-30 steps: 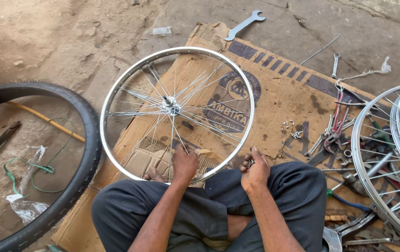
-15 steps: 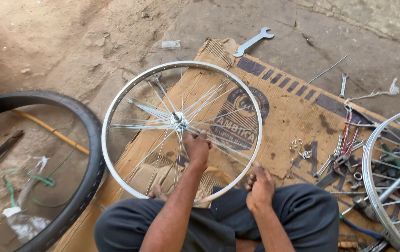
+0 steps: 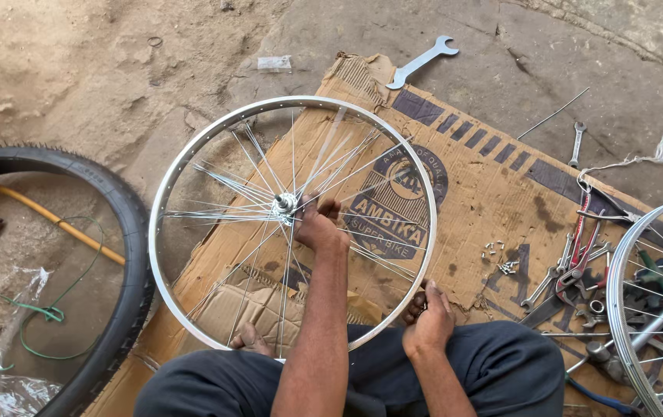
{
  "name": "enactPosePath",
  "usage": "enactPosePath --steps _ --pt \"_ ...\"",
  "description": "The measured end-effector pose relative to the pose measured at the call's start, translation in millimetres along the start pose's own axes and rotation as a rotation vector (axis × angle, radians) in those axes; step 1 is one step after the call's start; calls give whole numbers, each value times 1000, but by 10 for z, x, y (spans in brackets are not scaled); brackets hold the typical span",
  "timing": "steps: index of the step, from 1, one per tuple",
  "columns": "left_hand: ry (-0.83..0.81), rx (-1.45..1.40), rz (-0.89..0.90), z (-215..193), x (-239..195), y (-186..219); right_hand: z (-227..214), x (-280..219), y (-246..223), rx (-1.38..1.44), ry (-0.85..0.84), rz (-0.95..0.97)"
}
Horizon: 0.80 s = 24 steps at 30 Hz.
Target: The person removes a tire from a bicycle rim and then proceeds to lace the wheel by inserting spokes into the hub and rim. They secure the spokes with nipples, tightening them by hand to assemble the wheel structure.
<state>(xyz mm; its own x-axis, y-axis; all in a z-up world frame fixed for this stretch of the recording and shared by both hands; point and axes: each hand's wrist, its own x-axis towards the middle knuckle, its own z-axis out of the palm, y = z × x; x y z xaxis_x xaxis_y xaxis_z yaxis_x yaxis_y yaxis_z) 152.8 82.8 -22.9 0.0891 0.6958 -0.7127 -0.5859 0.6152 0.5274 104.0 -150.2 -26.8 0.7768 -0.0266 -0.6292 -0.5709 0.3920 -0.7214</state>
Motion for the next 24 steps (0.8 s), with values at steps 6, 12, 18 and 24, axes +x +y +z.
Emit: enactPosePath --steps 6,12,18,24 --pt "90 -35 10 83 -10 17 -10 -5 36 34 -83 24" --pt "119 -110 -39 85 113 -12 -49 52 90 26 -65 46" --pt "-175 -214 -69 -235 622 -241 -38 31 93 45 -127 51" --pt "-128 -372 -128 -103 786 -293 -52 -12 143 -69 -147 23"
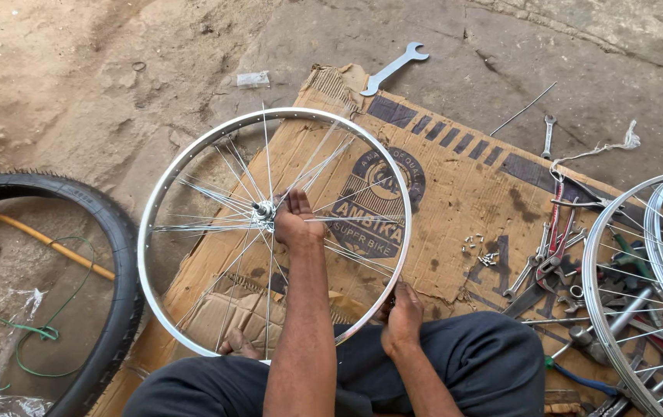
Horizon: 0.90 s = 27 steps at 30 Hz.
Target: The person removes a tire from a bicycle rim and then proceeds to lace the wheel by inserting spokes into the hub and rim. They secure the spokes with nipples, tightening them by hand to assemble the wheel structure.
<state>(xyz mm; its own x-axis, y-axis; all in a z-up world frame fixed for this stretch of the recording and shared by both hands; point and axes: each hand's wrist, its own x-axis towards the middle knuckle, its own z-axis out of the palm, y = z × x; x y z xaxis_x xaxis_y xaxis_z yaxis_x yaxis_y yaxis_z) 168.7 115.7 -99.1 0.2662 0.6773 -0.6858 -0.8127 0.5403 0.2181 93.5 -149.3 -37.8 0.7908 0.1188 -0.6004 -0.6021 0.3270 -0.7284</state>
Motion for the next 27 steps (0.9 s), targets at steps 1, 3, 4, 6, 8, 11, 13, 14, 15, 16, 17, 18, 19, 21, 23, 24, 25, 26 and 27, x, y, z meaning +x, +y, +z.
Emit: enactPosePath --steps 1,3,4,6,8,11,13,14,15,16,17,18,19,21,23,24,25,26,27 --pt "-3 -8 -1 40 35 -12 5 -2 -8 -5 -1 3" --pt "-13 -9 8 80 69 -19 28 -18 -30 -14 -4 8" --pt "-21 -2 18 75 68 -10 49 -17 -42 -14 -9 8" --pt "-9 10 31 63 62 -18 49 -35 -49 -16 -11 13" --pt "31 23 37 10 45 -27 42 -17 -36 -27 -5 2" --pt "44 121 47 -37 -65 19 28 -33 -23 -34 -19 -5" --pt "67 283 -48 -34 -226 90 32 -17 -22 -44 -23 -21" --pt "83 367 -97 -65 -340 101 32 -3 -14 -57 -18 -30" --pt "51 420 -99 -106 -469 63 36 -5 4 -74 -15 -36" --pt "20 474 -102 -166 -618 -7 38 -20 27 -71 6 -38" --pt "-15 522 -104 -212 -757 -65 53 -16 34 -71 21 -44" --pt "-59 676 -95 -309 -920 -61 61 -20 46 -70 36 -50" --pt "-108 830 -91 -402 -1088 -73 55 -9 41 -38 59 -47" --pt "-178 781 -124 -580 -1396 -51 38 15 56 25 103 -36" --pt "-186 718 -102 -712 -1618 0 18 42 51 41 92 -34" --pt "-190 686 -86 -765 -1692 60 18 30 49 49 84 -31" --pt "-172 661 -58 -787 -1729 120 39 18 36 59 87 -27" --pt "-154 636 -31 -813 -1760 177 62 -3 12 69 91 -22" --pt "-138 611 -8 -839 -1779 210 73 -32 -20 80 98 -21"
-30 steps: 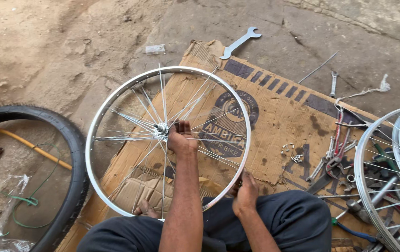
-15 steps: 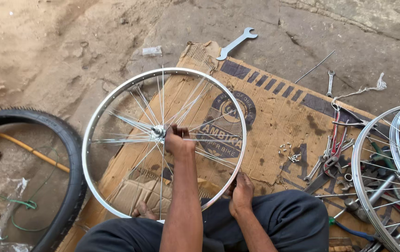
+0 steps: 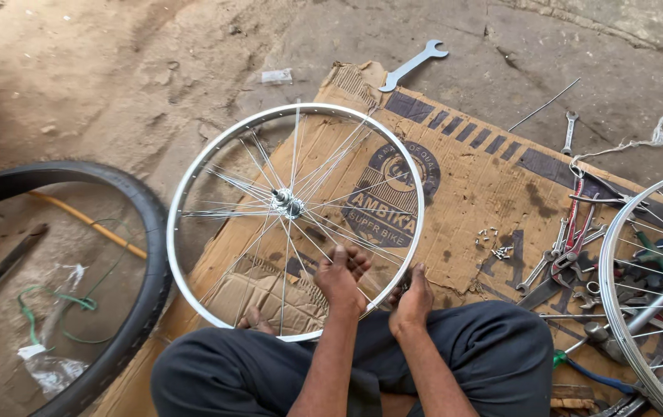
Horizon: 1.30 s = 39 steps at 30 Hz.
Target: The person removes a tire from a bicycle rim and then proceeds to lace the wheel by inserting spokes into the hub and rim. They secure the spokes with nipples, tightening them by hand to assemble the wheel structure.
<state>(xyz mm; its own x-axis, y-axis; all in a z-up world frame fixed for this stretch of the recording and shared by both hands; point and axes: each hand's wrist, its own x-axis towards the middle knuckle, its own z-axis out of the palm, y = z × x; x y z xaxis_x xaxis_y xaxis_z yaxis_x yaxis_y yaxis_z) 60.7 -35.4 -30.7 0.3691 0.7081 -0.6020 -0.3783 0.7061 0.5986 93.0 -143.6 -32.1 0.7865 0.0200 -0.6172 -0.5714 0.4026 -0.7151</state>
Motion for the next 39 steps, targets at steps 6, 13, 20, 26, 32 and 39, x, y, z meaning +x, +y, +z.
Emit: enactPosePath --steps 6,13,20,26,32,39 --pt "-54 -202 -59 -132 149 29 -42 -58 -42 -51 -109 -74" --pt "-507 768 -114 -264 400 285 -484 369 30 269 -123 260" --pt "-618 1011 -276 -551 73 226 -533 164 -20 196 -189 146" --pt "-581 922 -292 -491 -38 200 -522 31 -60 124 -235 49" --pt "-609 893 -405 -287 -148 432 -475 -69 -86 54 -249 53" --pt "-620 918 -433 -170 -246 603 -354 -114 -93 50 -293 -22"
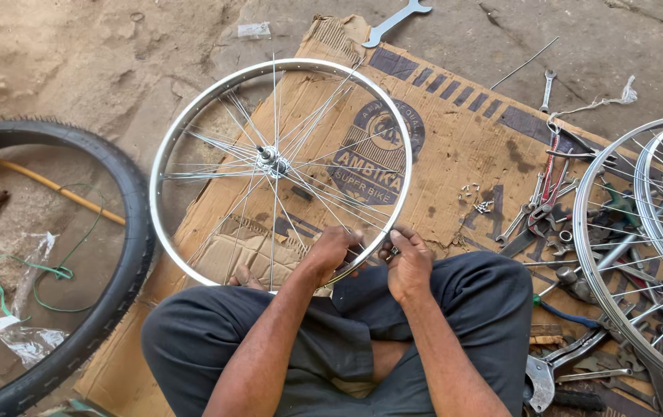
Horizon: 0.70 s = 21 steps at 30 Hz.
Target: The person removes a tire from a bicycle rim and then proceeds to lace the wheel by inserting spokes into the hub and rim. They secure the spokes with nipples, tightening them by hand to assemble the wheel structure.
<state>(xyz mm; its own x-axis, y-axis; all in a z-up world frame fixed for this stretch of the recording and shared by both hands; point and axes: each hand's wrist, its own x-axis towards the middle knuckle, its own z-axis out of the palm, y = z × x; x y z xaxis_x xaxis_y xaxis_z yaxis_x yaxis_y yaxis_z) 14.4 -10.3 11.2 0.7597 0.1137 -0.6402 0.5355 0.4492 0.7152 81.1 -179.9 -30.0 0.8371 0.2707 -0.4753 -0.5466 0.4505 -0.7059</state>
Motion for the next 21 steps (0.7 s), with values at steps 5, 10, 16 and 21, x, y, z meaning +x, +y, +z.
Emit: enactPosePath --steps 5,10,16,21 --pt "-6 -86 19 -30 59 -15 -39 -184 58 -92 -10 66" --pt "-23 -12 44 -85 117 -27 -3 -364 256 -280 -24 -5" --pt "-14 -33 62 -53 62 -5 4 -348 206 -243 -60 -36" --pt "2 0 68 -49 43 10 28 -355 179 -255 -133 -57"
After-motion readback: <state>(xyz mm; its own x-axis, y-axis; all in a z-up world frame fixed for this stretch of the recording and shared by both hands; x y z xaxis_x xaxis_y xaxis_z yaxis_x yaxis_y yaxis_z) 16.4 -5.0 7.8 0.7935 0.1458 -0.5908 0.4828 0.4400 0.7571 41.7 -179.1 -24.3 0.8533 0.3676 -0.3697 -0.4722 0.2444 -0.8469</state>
